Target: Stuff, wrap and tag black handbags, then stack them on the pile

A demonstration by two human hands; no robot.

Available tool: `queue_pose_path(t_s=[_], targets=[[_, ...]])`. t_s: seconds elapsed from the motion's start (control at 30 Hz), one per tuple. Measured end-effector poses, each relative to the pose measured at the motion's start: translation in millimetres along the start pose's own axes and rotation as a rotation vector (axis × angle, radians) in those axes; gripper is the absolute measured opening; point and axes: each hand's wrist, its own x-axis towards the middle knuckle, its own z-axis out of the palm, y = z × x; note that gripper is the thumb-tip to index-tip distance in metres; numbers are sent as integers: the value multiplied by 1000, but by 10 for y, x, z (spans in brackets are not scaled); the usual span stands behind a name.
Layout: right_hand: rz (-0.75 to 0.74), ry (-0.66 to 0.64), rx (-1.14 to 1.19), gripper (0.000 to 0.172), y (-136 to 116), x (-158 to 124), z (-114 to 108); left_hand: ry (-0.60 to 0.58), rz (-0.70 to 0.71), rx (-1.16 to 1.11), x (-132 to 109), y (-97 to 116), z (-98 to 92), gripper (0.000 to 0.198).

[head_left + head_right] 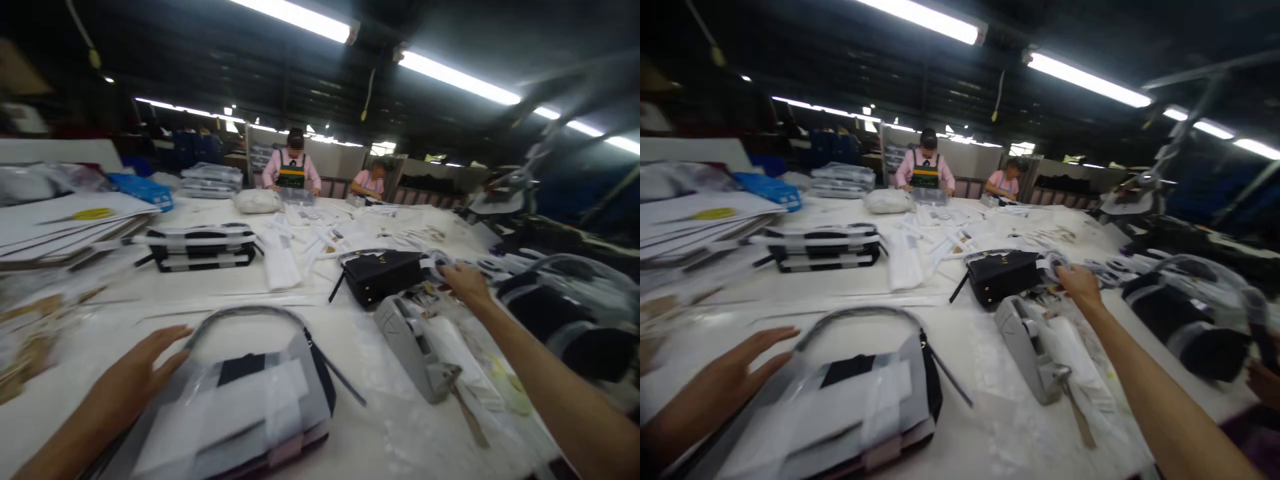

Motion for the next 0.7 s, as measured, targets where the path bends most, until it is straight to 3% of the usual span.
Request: queue_pose_path(t_s=[0.07,0.2,0.3,0.37,0.47,0.53,0.7], targets=[[-75,-177,159,32,-370,-261,177,-129,-7,-38,28,15,24,56],[-152,-630,332,24,-1274,-1029,672,-227,-125,-124,75,7,89,54],[-310,-885,126,27,-1932,-1686,1089,-252,-144,-180,33,5,125,45],[-421,-964,-100,37,-2254,-2053,1389,-251,-133,-203,-4,7,147,40],[-527,-949,-302,50,-2484,-2415,1779,-251,-132,-207,-49,10,167,40],[-618,-871,-365,49,-2516,-2534,1929,-264,-132,-189,-81,16,151,37],[-949,-612,-400,30,-2582,-2645,1973,-369,-75,-128,-161,-7,-64,24]])
